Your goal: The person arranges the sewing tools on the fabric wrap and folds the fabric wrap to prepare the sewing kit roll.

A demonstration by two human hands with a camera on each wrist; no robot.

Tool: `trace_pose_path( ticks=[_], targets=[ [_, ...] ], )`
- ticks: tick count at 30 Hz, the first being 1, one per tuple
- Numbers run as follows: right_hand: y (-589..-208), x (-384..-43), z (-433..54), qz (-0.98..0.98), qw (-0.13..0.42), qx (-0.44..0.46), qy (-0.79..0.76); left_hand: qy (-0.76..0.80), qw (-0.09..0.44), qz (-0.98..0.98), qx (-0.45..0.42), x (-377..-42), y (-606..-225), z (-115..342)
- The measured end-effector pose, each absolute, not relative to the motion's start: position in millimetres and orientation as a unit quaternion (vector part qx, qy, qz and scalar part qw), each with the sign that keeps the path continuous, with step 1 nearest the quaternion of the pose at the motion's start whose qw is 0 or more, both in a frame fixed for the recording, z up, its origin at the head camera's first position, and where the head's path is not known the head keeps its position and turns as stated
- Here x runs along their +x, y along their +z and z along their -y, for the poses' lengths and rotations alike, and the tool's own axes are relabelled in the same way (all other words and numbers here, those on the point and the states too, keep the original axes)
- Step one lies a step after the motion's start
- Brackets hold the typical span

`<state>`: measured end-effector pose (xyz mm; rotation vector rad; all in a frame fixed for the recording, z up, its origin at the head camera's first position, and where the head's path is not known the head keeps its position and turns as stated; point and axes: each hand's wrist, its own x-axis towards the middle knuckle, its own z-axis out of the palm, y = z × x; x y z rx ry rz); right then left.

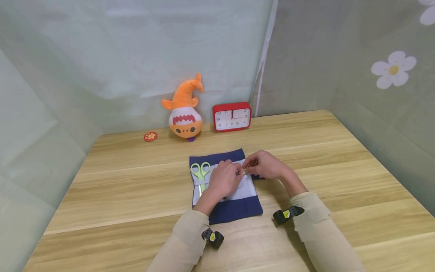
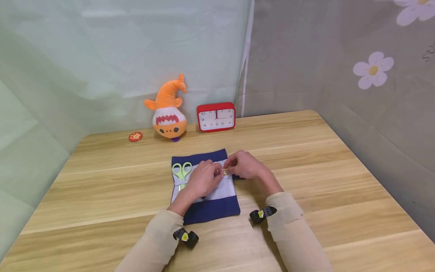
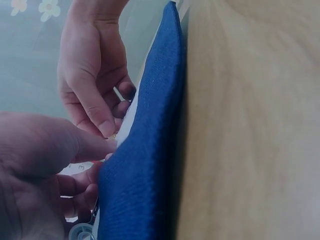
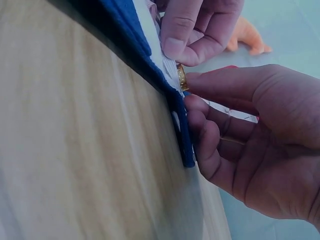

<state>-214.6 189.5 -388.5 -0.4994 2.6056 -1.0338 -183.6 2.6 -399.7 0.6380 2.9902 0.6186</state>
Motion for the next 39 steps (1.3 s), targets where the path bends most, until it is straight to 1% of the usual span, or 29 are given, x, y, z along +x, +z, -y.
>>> trace_pose_path(
  ticks=[12, 18, 24, 30, 39],
  targets=[
    [-387.2, -213.1, -184.7, -0.907, 0.144, -0.164, -0.360, 0.184, 0.049, -0.961, 0.200, -184.1, -398.3, -3.2],
    [-387.4, -213.5, -184.1, -0.908, 0.137, -0.162, -0.361, 0.181, 0.048, -0.962, 0.200, -183.6, -398.0, -3.3],
    [-387.3, -213.1, -185.9, -0.904, 0.148, -0.166, -0.366, 0.176, 0.053, -0.963, 0.197, -182.5, -397.9, -3.7],
    [-383.7, -210.7, -182.6, -0.910, 0.160, -0.184, -0.335, 0.159, 0.050, -0.967, 0.194, -181.7, -398.4, -4.1],
    [-383.2, -208.7, -177.8, -0.916, 0.152, -0.201, -0.311, 0.161, 0.047, -0.967, 0.192, -182.1, -400.1, -4.0]
  ],
)
